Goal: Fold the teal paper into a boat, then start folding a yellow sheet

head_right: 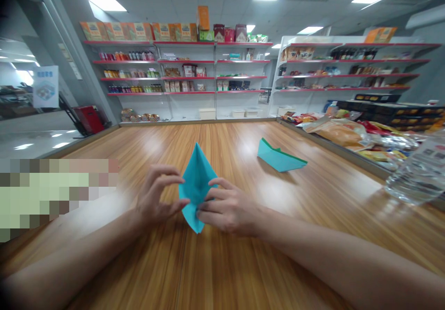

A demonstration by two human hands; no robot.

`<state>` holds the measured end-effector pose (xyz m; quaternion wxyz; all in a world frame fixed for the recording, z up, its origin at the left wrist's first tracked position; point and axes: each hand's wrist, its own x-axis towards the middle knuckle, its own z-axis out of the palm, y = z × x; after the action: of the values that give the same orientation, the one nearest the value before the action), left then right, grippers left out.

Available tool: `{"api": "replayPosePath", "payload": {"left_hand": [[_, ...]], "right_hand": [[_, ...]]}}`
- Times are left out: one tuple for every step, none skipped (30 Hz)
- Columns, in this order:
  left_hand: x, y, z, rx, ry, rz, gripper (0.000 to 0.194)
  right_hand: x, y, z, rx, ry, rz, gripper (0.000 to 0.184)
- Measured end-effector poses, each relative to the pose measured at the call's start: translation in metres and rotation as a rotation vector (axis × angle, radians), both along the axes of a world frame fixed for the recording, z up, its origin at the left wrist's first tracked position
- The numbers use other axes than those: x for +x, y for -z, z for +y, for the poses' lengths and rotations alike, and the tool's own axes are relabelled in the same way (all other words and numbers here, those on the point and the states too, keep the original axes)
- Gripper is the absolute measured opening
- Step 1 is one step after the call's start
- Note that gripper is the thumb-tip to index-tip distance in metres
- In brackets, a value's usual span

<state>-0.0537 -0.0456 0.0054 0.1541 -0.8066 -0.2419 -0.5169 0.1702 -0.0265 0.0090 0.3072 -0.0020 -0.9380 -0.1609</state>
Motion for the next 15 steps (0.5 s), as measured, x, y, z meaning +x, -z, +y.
{"api": "replayPosePath", "payload": {"left_hand": [[0.002, 0.003, 0.001, -0.087, -0.055, -0.137, 0.043], [0.004, 0.006, 0.001, -0.193, -0.074, -0.22, 0.051], [0.007, 0.009, 0.002, -0.32, -0.059, -0.256, 0.056], [0.009, 0.011, 0.002, -0.46, -0.018, -0.258, 0.057], [0.01, 0.013, 0.003, -0.598, 0.037, -0.243, 0.053], [0.011, 0.015, 0.004, -0.723, 0.081, -0.227, 0.046], [0.012, 0.016, 0.004, -0.822, 0.106, -0.22, 0.037], [0.011, 0.017, 0.005, -0.893, 0.113, -0.222, 0.028], [0.01, 0.018, 0.007, -0.936, 0.104, -0.236, 0.021], [0.009, 0.019, 0.008, -0.954, 0.091, -0.259, 0.017], [0.008, 0.019, 0.01, -0.957, 0.085, -0.285, 0.017], [0.006, 0.02, 0.011, -0.956, 0.087, -0.304, 0.017], [0.005, 0.02, 0.012, -0.953, 0.091, -0.312, 0.019], [0.005, 0.02, 0.013, -0.947, 0.088, -0.31, 0.02], [0.004, 0.021, 0.013, -0.935, 0.072, -0.295, 0.019]], "right_hand": [[-0.001, 0.0, 0.0, -0.002, -0.009, -0.02, 0.014], [-0.002, 0.001, 0.0, -0.011, -0.016, -0.045, 0.015], [-0.003, 0.001, -0.001, -0.022, -0.022, -0.074, 0.015], [-0.004, 0.001, -0.001, -0.03, -0.032, -0.107, 0.016], [-0.005, 0.0, -0.001, -0.036, -0.043, -0.14, 0.017], [-0.005, 0.0, 0.0, -0.04, -0.05, -0.172, 0.018], [-0.005, 0.001, 0.0, -0.043, -0.049, -0.196, 0.019], [-0.005, 0.002, 0.001, -0.047, -0.041, -0.209, 0.02], [-0.005, 0.003, 0.002, -0.053, -0.03, -0.207, 0.02], [-0.005, 0.004, 0.003, -0.066, -0.015, -0.195, 0.02], [-0.004, 0.006, 0.003, -0.084, 0.003, -0.183, 0.02], [-0.004, 0.007, 0.004, -0.11, 0.018, -0.178, 0.021], [-0.003, 0.008, 0.004, -0.14, 0.032, -0.18, 0.022], [-0.003, 0.008, 0.003, -0.172, 0.042, -0.183, 0.025], [-0.002, 0.008, 0.002, -0.201, 0.043, -0.182, 0.027]]}}
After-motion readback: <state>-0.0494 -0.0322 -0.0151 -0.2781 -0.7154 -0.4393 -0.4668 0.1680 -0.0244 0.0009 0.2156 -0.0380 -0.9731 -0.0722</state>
